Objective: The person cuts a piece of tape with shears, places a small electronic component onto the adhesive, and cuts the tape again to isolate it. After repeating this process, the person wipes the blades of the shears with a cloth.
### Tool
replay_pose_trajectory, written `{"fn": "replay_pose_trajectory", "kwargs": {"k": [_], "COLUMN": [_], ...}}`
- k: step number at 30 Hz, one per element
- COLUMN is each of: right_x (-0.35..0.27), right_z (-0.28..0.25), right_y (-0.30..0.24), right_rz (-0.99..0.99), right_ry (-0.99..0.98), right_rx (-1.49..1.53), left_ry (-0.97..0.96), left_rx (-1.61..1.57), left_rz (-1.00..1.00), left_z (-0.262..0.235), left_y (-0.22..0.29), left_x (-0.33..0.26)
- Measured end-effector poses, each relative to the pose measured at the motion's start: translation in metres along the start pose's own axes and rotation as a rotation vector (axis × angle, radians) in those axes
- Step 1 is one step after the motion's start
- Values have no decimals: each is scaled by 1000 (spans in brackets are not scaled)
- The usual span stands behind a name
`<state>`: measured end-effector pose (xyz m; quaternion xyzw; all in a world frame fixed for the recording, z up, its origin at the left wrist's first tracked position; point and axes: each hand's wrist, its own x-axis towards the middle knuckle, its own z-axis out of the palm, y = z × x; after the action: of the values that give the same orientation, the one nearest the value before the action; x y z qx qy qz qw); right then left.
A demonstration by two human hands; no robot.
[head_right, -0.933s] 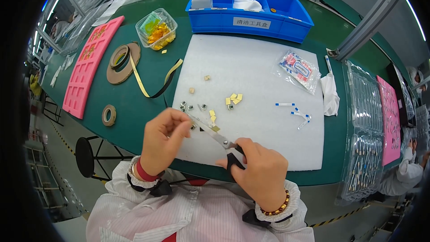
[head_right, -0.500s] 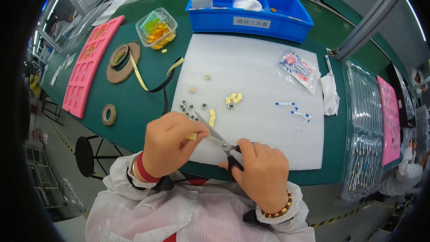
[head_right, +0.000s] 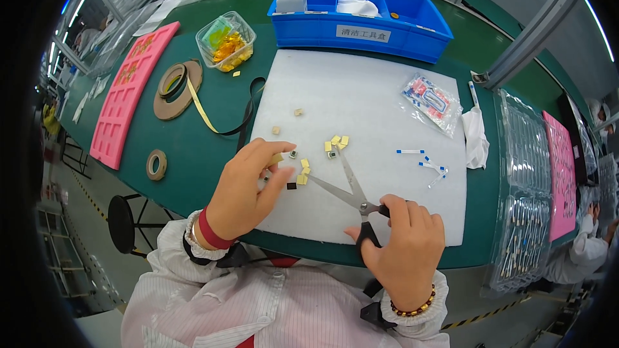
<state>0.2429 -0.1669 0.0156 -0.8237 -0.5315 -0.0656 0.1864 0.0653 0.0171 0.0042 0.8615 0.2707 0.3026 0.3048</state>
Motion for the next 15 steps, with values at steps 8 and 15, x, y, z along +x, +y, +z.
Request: {"fn": "replay_pose_trajectory", "kwargs": {"k": [8,15], "right_x": [3,4], "right_z": [8,14], "right_y": [-15,-20], "right_rz": [-71,-117], "right_ry": [-57,-71], "right_rx": [311,299], "left_ry": [-84,-215], "left_rx": [-362,-454], "left_rz": [-63,-342], "left_z": [-12,-16], "left_y": [7,11], "left_x": [-21,-27]}}
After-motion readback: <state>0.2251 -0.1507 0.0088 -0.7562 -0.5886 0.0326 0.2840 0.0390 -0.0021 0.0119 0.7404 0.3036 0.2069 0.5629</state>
